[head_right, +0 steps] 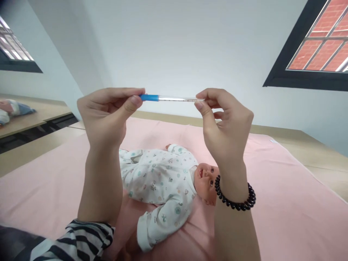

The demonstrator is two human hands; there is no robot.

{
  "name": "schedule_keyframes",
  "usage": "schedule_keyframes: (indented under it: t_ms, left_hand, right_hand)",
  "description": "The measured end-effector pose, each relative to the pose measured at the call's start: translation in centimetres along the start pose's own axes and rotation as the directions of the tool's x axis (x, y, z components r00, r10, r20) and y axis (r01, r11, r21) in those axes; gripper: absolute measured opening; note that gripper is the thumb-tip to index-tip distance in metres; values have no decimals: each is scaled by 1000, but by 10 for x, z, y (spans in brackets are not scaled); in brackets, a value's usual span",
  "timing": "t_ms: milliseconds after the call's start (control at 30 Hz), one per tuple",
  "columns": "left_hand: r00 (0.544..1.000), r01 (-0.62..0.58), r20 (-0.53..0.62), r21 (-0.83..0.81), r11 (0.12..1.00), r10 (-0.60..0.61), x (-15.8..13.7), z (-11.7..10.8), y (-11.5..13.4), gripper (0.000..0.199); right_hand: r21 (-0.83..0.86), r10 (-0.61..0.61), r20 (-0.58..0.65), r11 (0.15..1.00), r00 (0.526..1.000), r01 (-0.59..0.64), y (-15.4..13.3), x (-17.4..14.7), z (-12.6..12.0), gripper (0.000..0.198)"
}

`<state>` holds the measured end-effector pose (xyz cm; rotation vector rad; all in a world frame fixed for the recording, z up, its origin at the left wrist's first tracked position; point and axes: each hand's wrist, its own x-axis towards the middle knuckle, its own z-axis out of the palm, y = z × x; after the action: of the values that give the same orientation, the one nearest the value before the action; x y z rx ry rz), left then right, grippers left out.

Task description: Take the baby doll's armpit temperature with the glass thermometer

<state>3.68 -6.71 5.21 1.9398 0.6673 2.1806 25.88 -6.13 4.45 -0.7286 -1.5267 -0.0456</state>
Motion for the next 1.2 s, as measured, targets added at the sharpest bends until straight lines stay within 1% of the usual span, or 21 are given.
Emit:
schedule_keyframes:
  t_ms: [133, 267, 367, 500, 567, 633, 700, 800, 867, 1000, 1067, 1200]
  left_hand:
    - [997, -13, -73, -24, 1000, 12, -3, 5, 2, 2]
    - [996, 33, -87, -37, 999, -36, -5, 6, -1, 17]
    - [995, 65, -77, -8, 998, -66, -7, 4, 0, 27]
    - [994, 49, -95, 19, 999, -47, -9, 6, 5, 33]
    - [993, 16, -114, 12, 1000, -15, -9, 9, 8, 29]
    - [990, -33, -135, 5, 999, 33, -9, 10, 11, 22]
    - [986, -65, -150, 14, 998, 67, -9, 11, 14, 13]
    - [989, -65, -131, 24, 998, 68, -9, 9, 16, 3]
    - [990, -79, -116, 20, 997, 81, -9, 7, 14, 4]
    - [980, -175, -97, 23, 984, 176, -7, 4, 7, 15]
    - [976, -198, -80, 46, 979, 201, -7, 2, 3, 19]
    - [975, -211, -38, 121, 970, 217, -9, -1, -2, 19]
  right_hand:
    - [39, -23, -11, 999, 1000, 24, -12, -2, -1, 16]
    - [63, -25, -56, 998, 998, 29, -20, -7, 1, 30]
    - [33, -31, -20, 999, 999, 32, -20, -12, 0, 38]
    - [31, -44, 15, 999, 999, 44, -15, -13, -4, 41]
    - [37, -63, 38, 997, 997, 62, -13, -12, -5, 41]
    - [45, -55, 55, 998, 997, 52, -13, -11, -6, 41]
    - [63, -12, 55, 998, 998, 8, -15, -10, -6, 39]
    - [104, 48, 48, 993, 998, -53, -19, -9, -4, 32]
    - [132, 58, 36, 989, 998, -63, -22, -8, -3, 25]
    - [213, 42, -3, 976, 999, -41, -25, -8, -1, 10]
    - [226, 48, -4, 973, 999, -46, -25, -8, 0, 7]
    - [252, 48, -24, 967, 999, -41, -27, -9, 1, 10]
